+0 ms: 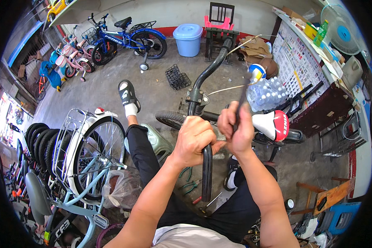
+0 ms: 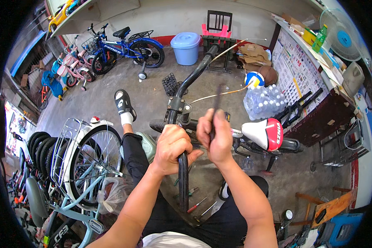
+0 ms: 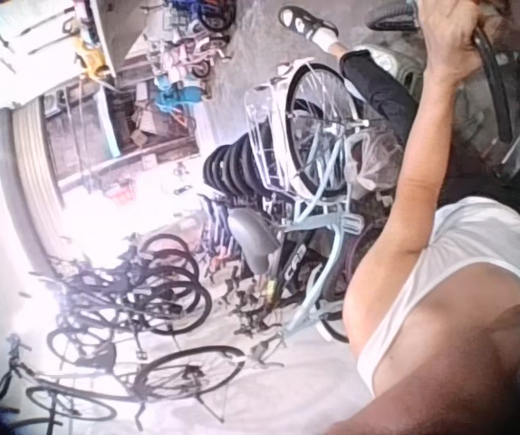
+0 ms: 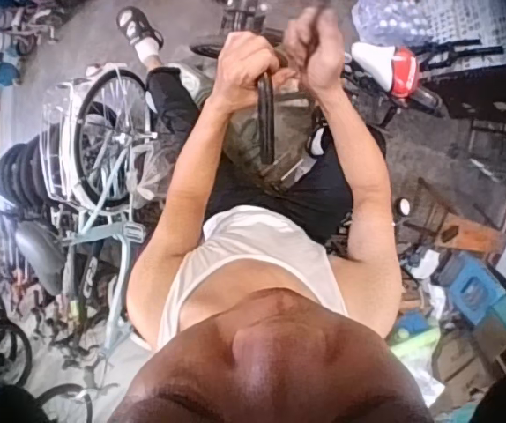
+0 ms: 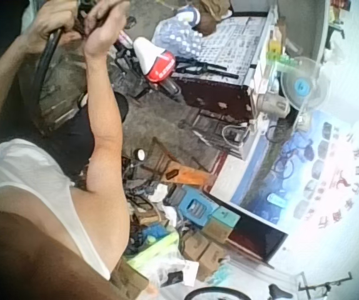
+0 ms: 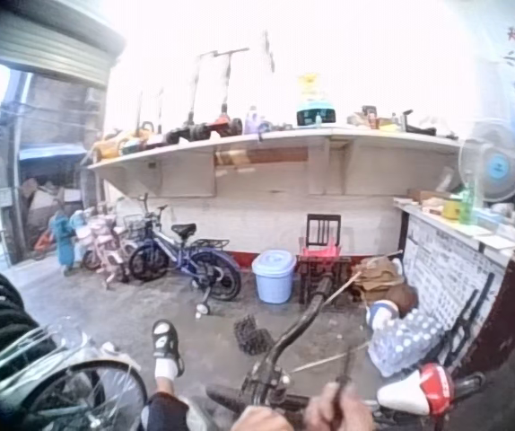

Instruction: The person picks up a wrench from a tool tray, then uses their hands to detach and pull out the handlebar and cables from a bicycle frame.

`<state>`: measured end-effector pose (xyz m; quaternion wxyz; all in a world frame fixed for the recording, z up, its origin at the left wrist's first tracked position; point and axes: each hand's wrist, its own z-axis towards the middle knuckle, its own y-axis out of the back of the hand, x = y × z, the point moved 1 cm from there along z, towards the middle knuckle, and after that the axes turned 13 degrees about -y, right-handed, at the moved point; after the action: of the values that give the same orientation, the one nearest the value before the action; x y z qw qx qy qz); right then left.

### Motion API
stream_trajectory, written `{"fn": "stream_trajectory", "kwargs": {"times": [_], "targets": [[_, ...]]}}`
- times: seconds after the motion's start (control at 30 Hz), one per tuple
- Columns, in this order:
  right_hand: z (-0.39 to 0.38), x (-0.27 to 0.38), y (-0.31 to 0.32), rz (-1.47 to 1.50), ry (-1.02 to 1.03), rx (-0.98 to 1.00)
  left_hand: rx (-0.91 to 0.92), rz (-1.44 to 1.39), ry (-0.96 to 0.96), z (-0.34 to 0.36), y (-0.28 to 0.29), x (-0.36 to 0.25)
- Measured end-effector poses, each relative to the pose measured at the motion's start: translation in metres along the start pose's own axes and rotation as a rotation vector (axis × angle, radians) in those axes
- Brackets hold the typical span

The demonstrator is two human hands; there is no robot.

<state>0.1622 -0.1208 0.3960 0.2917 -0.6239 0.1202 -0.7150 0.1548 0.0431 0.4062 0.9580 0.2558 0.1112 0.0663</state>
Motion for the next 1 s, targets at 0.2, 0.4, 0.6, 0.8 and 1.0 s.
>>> {"fn": "stream_trajectory", "kwargs": {"times": [0.2,0.4,0.6,0.8,1.0], "targets": [[0.013,-0.061,0.026,-0.027,-0.48,-0.205,-0.085,-0.012,-0.065,0.005,-0.012,0.003],[0.001,-0.004,0.025,0.13,-0.167,-0.16,-0.055,-0.007,-0.069,0.016,-0.009,0.02],[0.027,-0.014,0.089,0.069,-0.274,-0.565,-0.031,0.021,-0.036,0.054,-0.038,0.065],[0.041,-0.032,0.113,0.246,-0.426,-0.55,-0.017,-0.139,-0.027,0.088,-0.056,0.115],[0.048,-0.029,0.117,0.063,-0.496,-0.452,0.041,-0.492,0.24,0.095,-0.047,0.146]]}}
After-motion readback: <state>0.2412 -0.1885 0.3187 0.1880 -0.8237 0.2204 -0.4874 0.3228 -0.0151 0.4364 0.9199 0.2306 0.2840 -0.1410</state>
